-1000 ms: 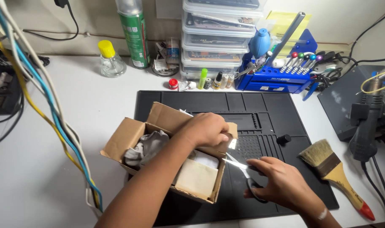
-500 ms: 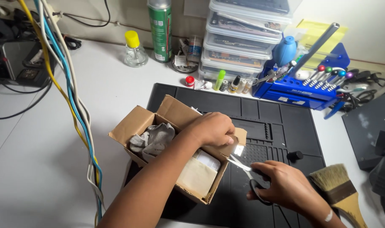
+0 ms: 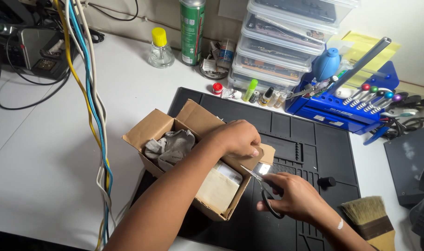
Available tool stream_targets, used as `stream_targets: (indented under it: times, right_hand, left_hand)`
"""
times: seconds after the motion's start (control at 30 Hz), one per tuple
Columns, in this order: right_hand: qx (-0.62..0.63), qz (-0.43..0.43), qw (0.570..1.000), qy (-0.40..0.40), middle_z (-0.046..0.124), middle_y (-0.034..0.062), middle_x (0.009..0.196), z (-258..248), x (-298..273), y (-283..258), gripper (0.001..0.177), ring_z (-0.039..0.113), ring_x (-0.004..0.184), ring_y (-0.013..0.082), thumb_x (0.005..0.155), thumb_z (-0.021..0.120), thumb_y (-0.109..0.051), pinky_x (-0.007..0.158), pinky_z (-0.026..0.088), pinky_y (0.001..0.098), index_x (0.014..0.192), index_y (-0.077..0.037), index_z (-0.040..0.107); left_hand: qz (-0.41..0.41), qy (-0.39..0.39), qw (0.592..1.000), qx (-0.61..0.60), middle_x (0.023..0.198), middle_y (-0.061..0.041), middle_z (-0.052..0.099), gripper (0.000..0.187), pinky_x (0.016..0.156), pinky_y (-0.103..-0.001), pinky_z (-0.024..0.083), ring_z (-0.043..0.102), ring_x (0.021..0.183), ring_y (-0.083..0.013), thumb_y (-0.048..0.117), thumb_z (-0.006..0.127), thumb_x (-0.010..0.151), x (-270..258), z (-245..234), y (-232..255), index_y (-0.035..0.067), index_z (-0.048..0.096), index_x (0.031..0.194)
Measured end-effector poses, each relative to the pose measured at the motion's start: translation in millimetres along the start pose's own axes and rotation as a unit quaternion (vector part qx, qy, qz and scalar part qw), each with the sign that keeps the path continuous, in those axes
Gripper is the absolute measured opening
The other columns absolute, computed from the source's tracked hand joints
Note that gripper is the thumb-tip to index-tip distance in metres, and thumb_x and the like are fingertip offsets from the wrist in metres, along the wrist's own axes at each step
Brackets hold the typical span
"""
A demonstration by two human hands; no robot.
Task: Cutting pieces of cardboard from a box with scissors and carrying items through the house.
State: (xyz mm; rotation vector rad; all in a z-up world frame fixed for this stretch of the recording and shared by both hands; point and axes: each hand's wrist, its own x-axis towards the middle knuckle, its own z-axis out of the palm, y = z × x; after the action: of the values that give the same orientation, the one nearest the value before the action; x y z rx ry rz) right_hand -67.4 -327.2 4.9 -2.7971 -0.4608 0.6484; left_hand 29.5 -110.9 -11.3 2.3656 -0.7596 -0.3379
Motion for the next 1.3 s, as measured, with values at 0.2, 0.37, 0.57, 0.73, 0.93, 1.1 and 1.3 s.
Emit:
stream_targets:
  times: [0.2, 0.37, 0.57, 0.73, 0.93, 1.1, 1.3]
  right_hand:
    - [0.002, -0.094, 0.994, 0.05, 0.074, 0.0062, 0.089, -6.9, 2.9, 13.5, 0.066, 0.073, 0.077, 0.026, 0.06, 0.091, -0.045, 0.067, 0.057, 0.0392, 0.117, -0.016, 0.075]
    - [0.019, -0.109, 0.993, 0.047, 0.074, 0.0068, 0.091, 2.6, 7.3, 18.6, 0.064, 0.073, 0.071, 0.0256, 0.06, 0.092, -0.042, 0.063, 0.057, 0.0393, 0.116, -0.015, 0.075]
    - [0.048, -0.072, 0.995, 0.047, 0.072, 0.007, 0.076, 7.4, 20.1, 16.8, 0.078, 0.072, 0.068, 0.0251, 0.055, 0.095, -0.044, 0.064, 0.056, 0.0392, 0.124, -0.016, 0.071]
    - [0.087, -0.025, 0.996, 0.008, 0.069, 0.0111, 0.069, 4.9, 28.1, 0.7, 0.09, 0.071, 0.066, 0.0254, 0.05, 0.099, -0.052, 0.065, 0.055, 0.0393, 0.128, -0.017, 0.071]
    - [0.041, -0.045, 0.998, 0.03, 0.071, 0.0045, 0.075, 12.5, 33.9, 10.2, 0.078, 0.072, 0.069, 0.0214, 0.047, 0.097, -0.044, 0.064, 0.057, 0.0384, 0.116, -0.015, 0.076]
    - [0.025, -0.043, 0.998, 0.04, 0.073, 0.0043, 0.074, 21.2, 35.0, 17.6, 0.061, 0.07, 0.066, 0.0227, 0.055, 0.095, -0.05, 0.066, 0.057, 0.038, 0.101, -0.013, 0.078]
    - [-0.021, 0.021, 1.0, 0.011, 0.075, 0.0056, 0.073, -20.2, 25.0, -34.2, 0.077, 0.073, 0.07, 0.0212, 0.051, 0.1, -0.056, 0.067, 0.057, 0.0389, 0.115, -0.018, 0.076]
  left_hand:
    - [-0.043, -0.013, 0.999, -0.019, 0.09, -0.009, 0.076, 0.025, 0.078, -0.04, 0.056, 0.073, 0.087, -0.0268, 0.026, 0.079, 0.076, -2.0, -4.4, 6.2, 0.014, 0.08, 0.098]
    - [-0.047, -0.013, 0.999, -0.021, 0.092, -0.009, 0.077, 0.026, 0.077, -0.04, 0.057, 0.073, 0.087, -0.0259, 0.025, 0.079, 0.076, -0.7, -2.6, 3.0, 0.015, 0.08, 0.1]
    - [-0.018, -0.004, 1.0, -0.017, 0.089, -0.011, 0.077, 0.027, 0.077, -0.04, 0.057, 0.074, 0.085, -0.0274, 0.026, 0.081, 0.073, 6.4, 4.8, -5.0, 0.014, 0.08, 0.098]
    - [-0.042, -0.002, 0.999, -0.014, 0.089, -0.012, 0.077, 0.027, 0.077, -0.04, 0.057, 0.074, 0.085, -0.0281, 0.028, 0.081, 0.075, -1.0, -3.3, 4.1, 0.014, 0.08, 0.098]
    - [-0.028, -0.006, 0.999, 0.018, 0.092, -0.013, 0.077, 0.027, 0.08, -0.041, 0.057, 0.074, 0.088, -0.0294, 0.028, 0.081, 0.075, 5.8, -0.4, -0.7, 0.013, 0.081, 0.098]
    - [-0.038, -0.012, 0.999, 0.0, 0.094, -0.012, 0.078, 0.029, 0.081, -0.039, 0.057, 0.074, 0.09, -0.0281, 0.028, 0.082, 0.075, 8.2, 0.1, -4.4, 0.014, 0.08, 0.101]
    - [-0.06, -0.019, 0.998, -0.013, 0.094, -0.011, 0.078, 0.03, 0.079, -0.04, 0.058, 0.075, 0.089, -0.0258, 0.029, 0.083, 0.075, 7.5, -2.8, -0.7, 0.014, 0.08, 0.101]
